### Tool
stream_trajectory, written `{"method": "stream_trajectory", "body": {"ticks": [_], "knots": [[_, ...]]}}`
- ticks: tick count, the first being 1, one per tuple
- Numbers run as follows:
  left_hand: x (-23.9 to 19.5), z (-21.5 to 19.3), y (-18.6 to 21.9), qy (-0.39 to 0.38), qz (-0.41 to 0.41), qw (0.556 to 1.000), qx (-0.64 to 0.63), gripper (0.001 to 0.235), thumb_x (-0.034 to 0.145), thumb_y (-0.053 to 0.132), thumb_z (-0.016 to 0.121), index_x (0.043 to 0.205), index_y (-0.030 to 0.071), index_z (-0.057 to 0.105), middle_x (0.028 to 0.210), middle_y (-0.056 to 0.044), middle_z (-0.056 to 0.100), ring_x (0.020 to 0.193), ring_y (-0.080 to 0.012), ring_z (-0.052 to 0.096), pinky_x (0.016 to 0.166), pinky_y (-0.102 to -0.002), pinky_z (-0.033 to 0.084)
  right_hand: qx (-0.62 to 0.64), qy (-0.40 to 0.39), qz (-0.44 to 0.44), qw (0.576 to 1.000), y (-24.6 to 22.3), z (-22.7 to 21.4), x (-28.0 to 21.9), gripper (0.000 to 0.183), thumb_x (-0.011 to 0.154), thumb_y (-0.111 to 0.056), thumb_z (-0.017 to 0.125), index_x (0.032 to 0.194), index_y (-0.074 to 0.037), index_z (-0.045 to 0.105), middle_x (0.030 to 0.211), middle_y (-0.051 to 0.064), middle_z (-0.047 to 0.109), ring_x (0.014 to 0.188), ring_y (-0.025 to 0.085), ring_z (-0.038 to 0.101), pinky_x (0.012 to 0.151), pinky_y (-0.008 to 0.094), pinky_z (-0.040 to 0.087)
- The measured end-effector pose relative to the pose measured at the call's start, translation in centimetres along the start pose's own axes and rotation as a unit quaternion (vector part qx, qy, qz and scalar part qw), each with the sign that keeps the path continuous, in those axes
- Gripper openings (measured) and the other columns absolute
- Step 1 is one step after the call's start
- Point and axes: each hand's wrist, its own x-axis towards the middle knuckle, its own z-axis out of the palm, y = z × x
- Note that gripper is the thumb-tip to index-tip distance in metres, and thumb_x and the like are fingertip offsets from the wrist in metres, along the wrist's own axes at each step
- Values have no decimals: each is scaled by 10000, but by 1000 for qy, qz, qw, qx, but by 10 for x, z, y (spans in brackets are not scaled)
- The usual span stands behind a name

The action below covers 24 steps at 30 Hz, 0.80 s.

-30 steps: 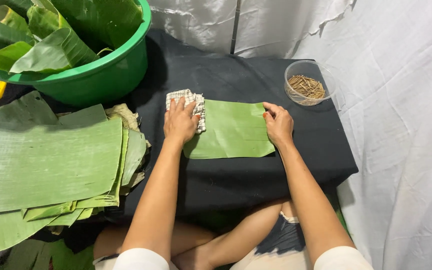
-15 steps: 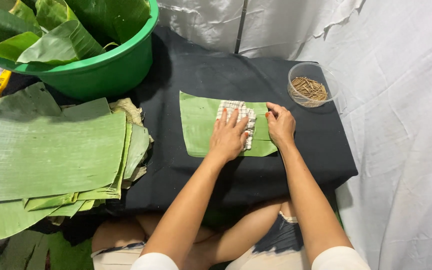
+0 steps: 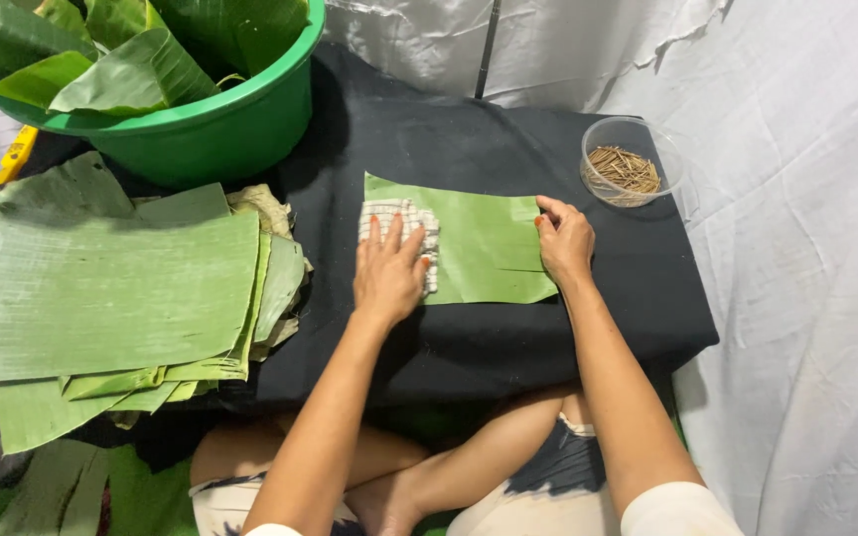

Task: Cleaning banana leaves with a cloth and folding them for preparation

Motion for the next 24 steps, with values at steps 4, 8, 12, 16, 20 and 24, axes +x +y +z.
{"method": "stream_trajectory", "body": {"ticks": [4, 8, 12, 16, 20, 24], "knots": [[3, 17, 49, 0, 60, 998, -30, 491, 993, 379, 549, 1461, 234, 580, 1584, -167, 453, 1507, -502, 263, 1154, -598, 318, -18, -9, -7, 1000, 5, 3, 1, 350, 897, -185, 688, 1225, -280, 766, 918, 45, 708, 884, 305, 676, 837, 445, 542], [7, 29, 77, -20, 93, 994, -47, 487, 1007, 406, 508, 1476, 283, 557, 1615, -129, 418, 1534, -464, 223, 1179, -586, 293, -10, -5, 3, 1000, 3, 2, 1, 339, 892, -180, 698, 1207, -282, 768, 927, 43, 714, 900, 302, 678, 850, 453, 540], [3, 24, 55, -22, 101, 994, -43, 505, 997, 397, 528, 1487, 274, 537, 1617, -146, 404, 1514, -483, 260, 1162, -606, 312, -12, -8, -3, 1000, 1, 0, 0, 344, 897, -168, 690, 1215, -275, 766, 927, 57, 710, 898, 310, 674, 840, 449, 540], [-1, 14, 22, -26, 68, 997, -39, 502, 1011, 389, 520, 1499, 273, 529, 1636, -142, 370, 1524, -470, 234, 1165, -609, 297, -7, -12, 1, 1000, 2, 1, 1, 344, 901, -170, 689, 1217, -283, 763, 929, 53, 708, 897, 299, 674, 843, 437, 535], [3, 8, -1, -43, 33, 990, -132, 529, 1013, 395, 524, 1528, 279, 490, 1668, -134, 303, 1541, -444, 202, 1183, -631, 264, -1, -6, -2, 1000, 3, 1, 1, 345, 885, -174, 704, 1208, -278, 767, 920, 42, 717, 880, 284, 682, 835, 431, 539], [16, 27, -36, 232, -37, 940, -247, 426, 909, 50, 577, 1312, 141, 680, 1252, -190, 575, 1199, -455, 604, 1002, -540, 515, 10, 11, -9, 1000, 6, 3, 3, 323, 873, -167, 699, 1171, -262, 780, 898, 43, 713, 821, 251, 691, 796, 383, 537]]}}
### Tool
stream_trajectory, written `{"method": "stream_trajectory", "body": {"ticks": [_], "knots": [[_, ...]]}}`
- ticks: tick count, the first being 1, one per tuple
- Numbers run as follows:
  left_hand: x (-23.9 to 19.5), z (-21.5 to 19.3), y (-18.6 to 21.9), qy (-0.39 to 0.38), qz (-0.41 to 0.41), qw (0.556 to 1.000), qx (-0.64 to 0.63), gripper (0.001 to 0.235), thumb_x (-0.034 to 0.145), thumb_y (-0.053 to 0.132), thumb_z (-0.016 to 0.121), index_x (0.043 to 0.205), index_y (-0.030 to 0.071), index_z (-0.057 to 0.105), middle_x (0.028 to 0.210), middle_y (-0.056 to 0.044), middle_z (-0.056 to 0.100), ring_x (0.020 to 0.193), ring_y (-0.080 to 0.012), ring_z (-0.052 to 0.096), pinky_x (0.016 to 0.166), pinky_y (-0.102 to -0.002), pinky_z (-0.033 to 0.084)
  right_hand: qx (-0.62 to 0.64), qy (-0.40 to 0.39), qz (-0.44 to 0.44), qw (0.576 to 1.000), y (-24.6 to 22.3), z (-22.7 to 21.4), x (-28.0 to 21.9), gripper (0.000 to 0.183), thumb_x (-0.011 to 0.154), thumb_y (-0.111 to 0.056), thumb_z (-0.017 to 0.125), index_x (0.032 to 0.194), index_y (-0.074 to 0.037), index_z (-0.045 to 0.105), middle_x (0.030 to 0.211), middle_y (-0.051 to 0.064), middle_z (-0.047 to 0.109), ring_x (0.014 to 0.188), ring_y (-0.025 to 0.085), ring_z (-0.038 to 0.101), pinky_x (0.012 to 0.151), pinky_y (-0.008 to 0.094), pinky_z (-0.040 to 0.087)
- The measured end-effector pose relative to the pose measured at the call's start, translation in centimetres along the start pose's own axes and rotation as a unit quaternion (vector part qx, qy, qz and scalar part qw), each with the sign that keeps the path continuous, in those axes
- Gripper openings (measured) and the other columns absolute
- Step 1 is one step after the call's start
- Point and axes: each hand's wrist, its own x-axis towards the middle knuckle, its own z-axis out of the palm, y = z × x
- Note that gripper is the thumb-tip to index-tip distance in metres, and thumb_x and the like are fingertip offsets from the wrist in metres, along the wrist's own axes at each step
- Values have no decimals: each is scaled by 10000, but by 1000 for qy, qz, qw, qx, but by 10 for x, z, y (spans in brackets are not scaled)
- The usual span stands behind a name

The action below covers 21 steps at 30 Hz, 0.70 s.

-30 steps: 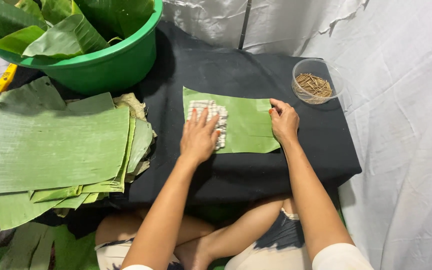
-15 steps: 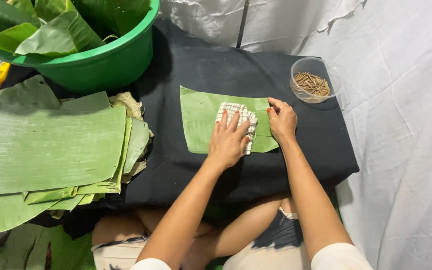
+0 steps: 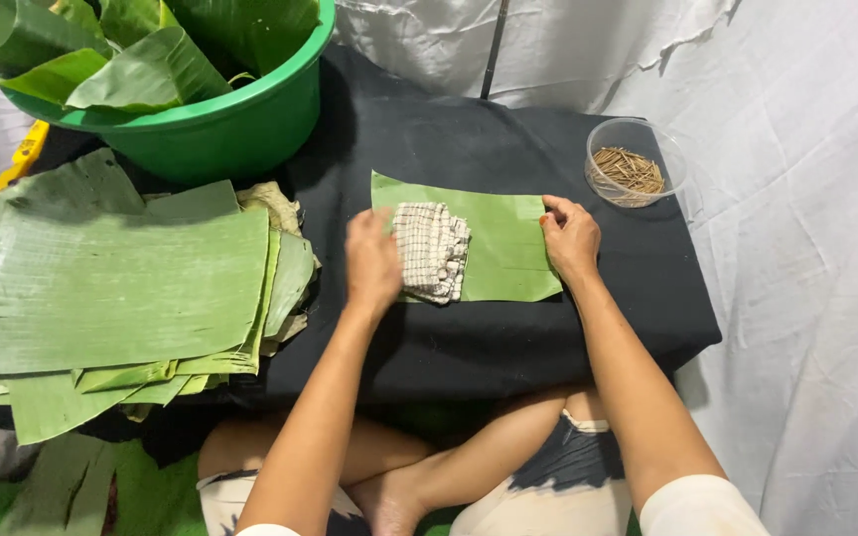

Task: Cleaning banana leaves with a cloth and folding them for preparation

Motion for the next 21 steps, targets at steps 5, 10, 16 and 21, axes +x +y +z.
{"method": "stream_trajectory", "body": {"ticks": [5, 10, 16, 21], "knots": [[14, -4, -38, -3, -199, 979, -36, 510, 888, 46, 591, 1391, 126, 602, 1008, -130, 711, 948, -341, 725, 857, -486, 578, -19, 48, -86, 995, -18, 7, -2, 355, 794, -108, 788, 1128, -231, 789, 944, 20, 637, 899, 268, 653, 875, 388, 490], [31, -3, -47, -40, -328, 942, -53, 547, 839, 130, 705, 1378, 173, 623, 1004, -82, 769, 1051, -285, 737, 876, -519, 584, -24, -14, -194, 981, -66, 23, -31, 256, 793, -129, 805, 1030, -222, 787, 946, 31, 614, 991, 275, 628, 947, 383, 423], [31, 1, -38, -107, -337, 935, -17, 125, 751, 261, 797, 872, 244, 826, 833, -2, 752, 936, -272, 745, 753, -421, 596, 4, -201, -113, 973, -152, 23, -70, 560, 918, -579, 693, 1342, -214, 677, 1176, 158, 603, 1163, 410, 573, 987, 486, 475], [29, -11, -35, -106, -307, 946, 18, 68, 841, 272, 765, 824, 224, 811, 702, -10, 727, 845, -259, 743, 730, -390, 597, -79, -192, -115, 972, -148, 44, -82, 550, 791, -452, 785, 1321, -364, 667, 1223, 88, 547, 1193, 417, 537, 957, 506, 503]]}}
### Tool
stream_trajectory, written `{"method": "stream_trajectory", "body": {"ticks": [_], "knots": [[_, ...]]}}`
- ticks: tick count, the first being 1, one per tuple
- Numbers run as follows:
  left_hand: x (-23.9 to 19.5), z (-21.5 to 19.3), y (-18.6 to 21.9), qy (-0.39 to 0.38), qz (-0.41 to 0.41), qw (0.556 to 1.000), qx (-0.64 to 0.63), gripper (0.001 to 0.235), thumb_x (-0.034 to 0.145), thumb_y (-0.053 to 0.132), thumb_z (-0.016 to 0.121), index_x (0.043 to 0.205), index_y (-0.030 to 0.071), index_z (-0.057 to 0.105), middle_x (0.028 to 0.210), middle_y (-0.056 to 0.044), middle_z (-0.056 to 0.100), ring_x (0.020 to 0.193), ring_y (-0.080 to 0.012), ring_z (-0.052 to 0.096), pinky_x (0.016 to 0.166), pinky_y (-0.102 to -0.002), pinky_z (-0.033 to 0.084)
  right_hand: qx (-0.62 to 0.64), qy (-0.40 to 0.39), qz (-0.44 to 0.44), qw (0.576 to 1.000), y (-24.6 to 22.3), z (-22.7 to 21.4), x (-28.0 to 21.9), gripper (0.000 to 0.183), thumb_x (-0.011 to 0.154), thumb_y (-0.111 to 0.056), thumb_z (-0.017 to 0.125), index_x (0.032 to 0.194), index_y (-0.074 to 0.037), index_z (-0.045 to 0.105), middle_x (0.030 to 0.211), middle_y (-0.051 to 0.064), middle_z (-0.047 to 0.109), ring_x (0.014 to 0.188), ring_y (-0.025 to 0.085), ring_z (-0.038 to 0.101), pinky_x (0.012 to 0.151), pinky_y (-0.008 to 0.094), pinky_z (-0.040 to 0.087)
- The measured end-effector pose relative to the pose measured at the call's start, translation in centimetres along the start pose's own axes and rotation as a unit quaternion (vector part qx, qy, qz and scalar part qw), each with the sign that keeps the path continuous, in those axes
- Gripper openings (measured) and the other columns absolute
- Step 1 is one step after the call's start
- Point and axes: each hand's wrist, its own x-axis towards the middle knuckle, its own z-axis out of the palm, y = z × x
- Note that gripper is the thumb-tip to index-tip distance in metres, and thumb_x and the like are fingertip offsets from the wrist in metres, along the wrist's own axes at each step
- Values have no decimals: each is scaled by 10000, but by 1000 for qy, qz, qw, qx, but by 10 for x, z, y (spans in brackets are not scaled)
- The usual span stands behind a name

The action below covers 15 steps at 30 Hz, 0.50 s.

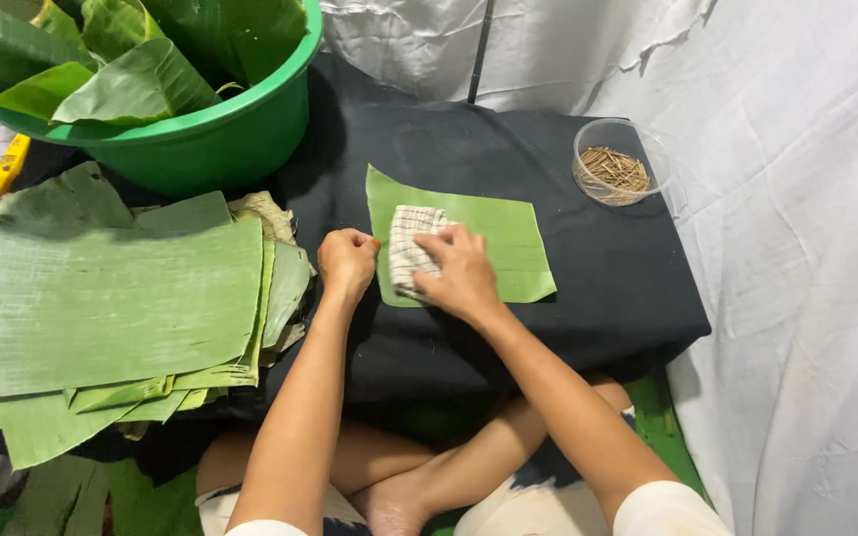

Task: Cleaning banana leaves with a cloth and folding them for preparation

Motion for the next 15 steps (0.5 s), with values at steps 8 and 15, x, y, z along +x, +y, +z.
{"method": "stream_trajectory", "body": {"ticks": [8, 15], "knots": [[-29, -18, 23, -20, -5, 1000, 0, 131, 901, 203, 680, 911, 144, 797, 889, -124, 751, 1001, -348, 719, 821, -442, 577, -51, 61, 113, 990, 141, -76, -15, 449, 726, -196, 771, 1144, -358, 781, 1120, 116, 556, 1029, 440, 657, 909, 487, 557], [-18, -20, 35, -5, -16, 1000, -8, 368, 888, 239, 727, 1225, 91, 722, 1083, -168, 746, 1121, -354, 692, 913, -489, 566, -167, 73, 147, 972, 140, -133, -17, 296, 812, -279, 765, 1106, -314, 777, 1224, 103, 563, 1271, 387, 420, 1018, 607, 334]]}}
